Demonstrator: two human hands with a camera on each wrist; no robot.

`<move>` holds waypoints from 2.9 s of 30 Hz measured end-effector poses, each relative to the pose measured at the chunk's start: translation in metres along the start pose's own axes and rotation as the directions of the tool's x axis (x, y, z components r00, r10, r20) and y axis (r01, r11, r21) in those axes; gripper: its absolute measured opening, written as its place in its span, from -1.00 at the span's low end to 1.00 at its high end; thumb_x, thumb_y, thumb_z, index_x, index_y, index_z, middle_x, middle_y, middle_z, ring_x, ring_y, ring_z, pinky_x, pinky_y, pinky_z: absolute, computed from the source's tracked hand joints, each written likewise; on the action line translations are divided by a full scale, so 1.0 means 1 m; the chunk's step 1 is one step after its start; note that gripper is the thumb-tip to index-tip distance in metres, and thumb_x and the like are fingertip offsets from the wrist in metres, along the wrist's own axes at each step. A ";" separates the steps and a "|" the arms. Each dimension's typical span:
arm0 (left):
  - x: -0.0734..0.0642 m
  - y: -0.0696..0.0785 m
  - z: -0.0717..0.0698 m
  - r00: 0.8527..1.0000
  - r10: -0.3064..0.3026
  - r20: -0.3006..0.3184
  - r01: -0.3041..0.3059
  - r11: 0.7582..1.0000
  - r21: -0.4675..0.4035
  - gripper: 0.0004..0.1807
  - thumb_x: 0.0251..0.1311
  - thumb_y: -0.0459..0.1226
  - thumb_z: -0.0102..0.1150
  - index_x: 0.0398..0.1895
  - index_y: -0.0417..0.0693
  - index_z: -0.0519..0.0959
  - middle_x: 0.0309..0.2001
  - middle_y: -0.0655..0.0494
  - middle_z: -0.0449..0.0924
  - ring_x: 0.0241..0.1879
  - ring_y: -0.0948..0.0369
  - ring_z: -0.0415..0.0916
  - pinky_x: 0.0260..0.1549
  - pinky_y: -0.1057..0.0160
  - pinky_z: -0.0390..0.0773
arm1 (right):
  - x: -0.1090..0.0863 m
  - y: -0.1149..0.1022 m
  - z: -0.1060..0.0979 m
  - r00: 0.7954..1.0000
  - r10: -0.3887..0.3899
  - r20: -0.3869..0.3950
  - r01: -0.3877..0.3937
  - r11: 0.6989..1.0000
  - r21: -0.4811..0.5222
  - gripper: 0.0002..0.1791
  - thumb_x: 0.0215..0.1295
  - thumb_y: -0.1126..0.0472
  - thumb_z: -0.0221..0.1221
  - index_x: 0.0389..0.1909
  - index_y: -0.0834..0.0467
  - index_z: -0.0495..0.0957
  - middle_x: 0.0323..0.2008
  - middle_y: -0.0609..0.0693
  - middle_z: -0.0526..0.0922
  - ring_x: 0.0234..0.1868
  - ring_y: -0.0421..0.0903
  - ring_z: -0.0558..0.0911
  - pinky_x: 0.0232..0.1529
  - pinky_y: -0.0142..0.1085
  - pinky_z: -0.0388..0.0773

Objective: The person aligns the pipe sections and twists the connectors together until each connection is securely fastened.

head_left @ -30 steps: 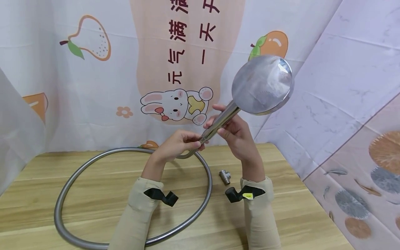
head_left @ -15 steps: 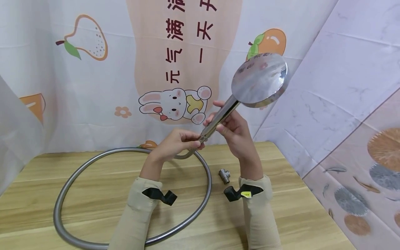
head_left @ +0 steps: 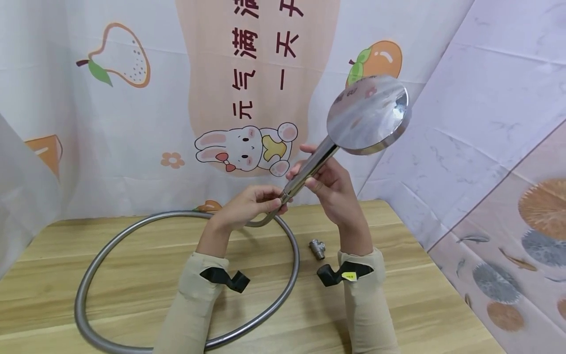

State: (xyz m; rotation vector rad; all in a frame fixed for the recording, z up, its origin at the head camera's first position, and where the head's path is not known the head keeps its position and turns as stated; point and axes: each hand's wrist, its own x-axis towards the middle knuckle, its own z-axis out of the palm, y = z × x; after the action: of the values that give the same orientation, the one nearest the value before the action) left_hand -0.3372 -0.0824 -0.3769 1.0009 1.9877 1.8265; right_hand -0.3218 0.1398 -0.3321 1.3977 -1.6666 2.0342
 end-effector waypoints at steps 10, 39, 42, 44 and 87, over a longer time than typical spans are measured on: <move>0.003 -0.001 0.003 0.999 -0.006 -0.037 0.006 1.000 0.003 -0.76 0.42 -0.47 0.11 0.07 -0.45 0.51 -0.25 0.09 0.67 -0.20 0.25 0.65 -0.07 0.24 0.65 | -0.001 -0.001 -0.001 1.000 0.001 0.004 -0.001 1.000 0.016 -0.46 0.43 0.40 0.13 0.40 0.19 0.35 -0.08 0.07 0.71 0.00 -0.05 0.73 0.12 -0.22 0.64; -0.001 0.001 0.002 1.000 0.002 -0.006 -0.002 1.000 -0.024 -0.70 0.48 -0.42 0.05 0.14 -0.48 0.50 -0.17 0.05 0.66 -0.09 0.22 0.68 0.00 0.27 0.62 | -0.001 -0.001 -0.002 1.000 -0.021 -0.014 0.021 1.000 -0.004 -0.47 0.42 0.40 0.11 0.39 0.23 0.35 -0.11 0.06 0.72 -0.03 -0.06 0.72 0.11 -0.23 0.64; -0.002 0.001 0.001 1.000 0.008 0.001 -0.008 1.000 -0.010 -0.66 0.50 -0.38 0.05 0.18 -0.49 0.50 -0.11 -0.04 0.69 -0.06 0.19 0.69 0.02 0.27 0.63 | 0.000 -0.001 -0.002 1.000 -0.026 -0.014 0.026 1.000 -0.003 -0.47 0.42 0.38 0.12 0.39 0.24 0.34 -0.11 0.06 0.72 -0.03 -0.06 0.73 0.10 -0.24 0.64; -0.003 0.002 0.001 1.000 0.013 0.007 -0.013 1.000 -0.007 -0.64 0.51 -0.36 0.04 0.20 -0.49 0.50 -0.08 -0.11 0.70 -0.03 0.15 0.70 0.03 0.26 0.63 | 0.000 -0.001 -0.002 1.000 -0.027 -0.013 0.027 1.000 0.000 -0.46 0.42 0.36 0.13 0.39 0.25 0.34 -0.11 0.06 0.72 -0.04 -0.06 0.73 0.09 -0.24 0.65; -0.002 0.002 0.004 1.000 0.002 0.025 -0.001 1.000 -0.015 -0.73 0.50 -0.36 0.05 0.06 -0.43 0.55 -0.26 0.08 0.63 -0.19 0.19 0.60 -0.08 0.23 0.58 | -0.003 0.000 0.001 1.000 -0.004 0.015 0.004 1.000 -0.013 -0.46 0.41 0.36 0.15 0.40 0.17 0.36 -0.10 0.07 0.72 -0.02 -0.06 0.72 0.09 -0.24 0.64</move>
State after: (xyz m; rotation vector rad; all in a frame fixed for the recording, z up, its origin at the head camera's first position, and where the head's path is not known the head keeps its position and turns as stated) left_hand -0.3331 -0.0809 -0.3765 1.0162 1.9560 1.8179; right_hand -0.3195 0.1405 -0.3343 1.4141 -1.6786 2.0127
